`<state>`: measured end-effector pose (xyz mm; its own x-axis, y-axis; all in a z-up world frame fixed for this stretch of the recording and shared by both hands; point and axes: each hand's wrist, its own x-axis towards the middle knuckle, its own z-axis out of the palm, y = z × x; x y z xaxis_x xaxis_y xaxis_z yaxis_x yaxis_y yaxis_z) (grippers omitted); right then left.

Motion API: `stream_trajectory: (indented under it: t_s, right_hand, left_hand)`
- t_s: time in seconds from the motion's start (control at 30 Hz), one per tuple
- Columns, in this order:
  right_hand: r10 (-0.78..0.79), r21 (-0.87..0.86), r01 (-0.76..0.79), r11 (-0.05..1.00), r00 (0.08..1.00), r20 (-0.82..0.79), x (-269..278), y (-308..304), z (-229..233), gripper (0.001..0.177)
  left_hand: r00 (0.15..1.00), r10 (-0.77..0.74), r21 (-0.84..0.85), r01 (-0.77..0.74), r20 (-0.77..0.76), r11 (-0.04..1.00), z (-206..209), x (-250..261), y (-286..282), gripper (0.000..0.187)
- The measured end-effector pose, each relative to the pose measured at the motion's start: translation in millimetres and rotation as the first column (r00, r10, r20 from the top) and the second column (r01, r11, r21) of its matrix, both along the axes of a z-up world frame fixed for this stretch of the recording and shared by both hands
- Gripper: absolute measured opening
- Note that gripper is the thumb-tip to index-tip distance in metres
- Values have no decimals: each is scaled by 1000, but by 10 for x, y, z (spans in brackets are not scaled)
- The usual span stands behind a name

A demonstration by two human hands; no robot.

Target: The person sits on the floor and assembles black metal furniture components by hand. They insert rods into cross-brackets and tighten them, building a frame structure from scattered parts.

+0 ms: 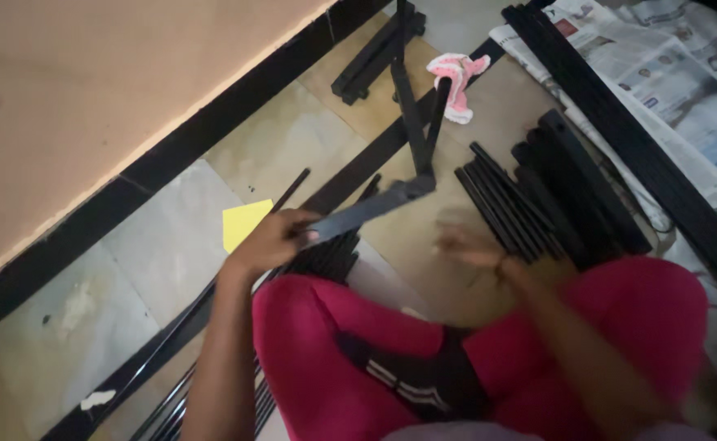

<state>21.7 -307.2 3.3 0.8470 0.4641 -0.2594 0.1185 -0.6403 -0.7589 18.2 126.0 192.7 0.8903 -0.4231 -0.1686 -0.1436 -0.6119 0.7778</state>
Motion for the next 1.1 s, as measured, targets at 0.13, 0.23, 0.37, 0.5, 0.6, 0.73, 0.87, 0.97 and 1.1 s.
stream_trajectory:
  t_s: [0.13, 0.23, 0.37, 0.5, 0.6, 0.73, 0.87, 0.97, 1.1]
  right_hand:
    - [-292, 270, 301, 915, 954, -73, -57, -795, 278, 64]
    - [-522, 270, 601, 752, 794, -313, -210, -1147, 385, 55]
    - [-587, 113, 657, 745, 727, -357, -289, -1256, 278, 47]
    - [-396, -219, 372, 902, 915, -78, -267, -1279, 48, 48]
    - [-537, -275, 468, 840, 790, -295, -242, -1253, -141, 43]
    - [-356, -317, 331, 889, 934, -22, -230, -1259, -282, 37]
    - [-349, -383, 315, 869, 937, -22, -274, -1235, -300, 32]
    - [-447, -441, 382, 812, 893, -48, -287, -1135, -265, 28]
    - [-457, -394, 451, 801, 885, 85, -314, -1099, -193, 24]
  left_hand:
    - [966, -189, 65, 203, -175, 977, -204, 20, -593, 46]
    - [929, -346, 63, 356, -129, 932, -485, 82, -1056, 65]
    - [891, -442, 0, 445, -106, 896, -916, 132, -1480, 63]
    - [906, -423, 163, 420, -23, 893, -1187, 118, -1589, 60]
    - [898, -427, 354, 366, 109, 860, -1254, 48, -1629, 56]
    - [888, -390, 501, 230, 242, 834, -1241, -14, -1730, 51]
    - [885, -357, 509, 170, 297, 844, -1218, -23, -1843, 45]
    - [883, -343, 544, 125, 321, 829, -1162, -38, -1898, 53]
    - [805, -268, 417, 29, 529, 908, -1086, -218, -1859, 72]
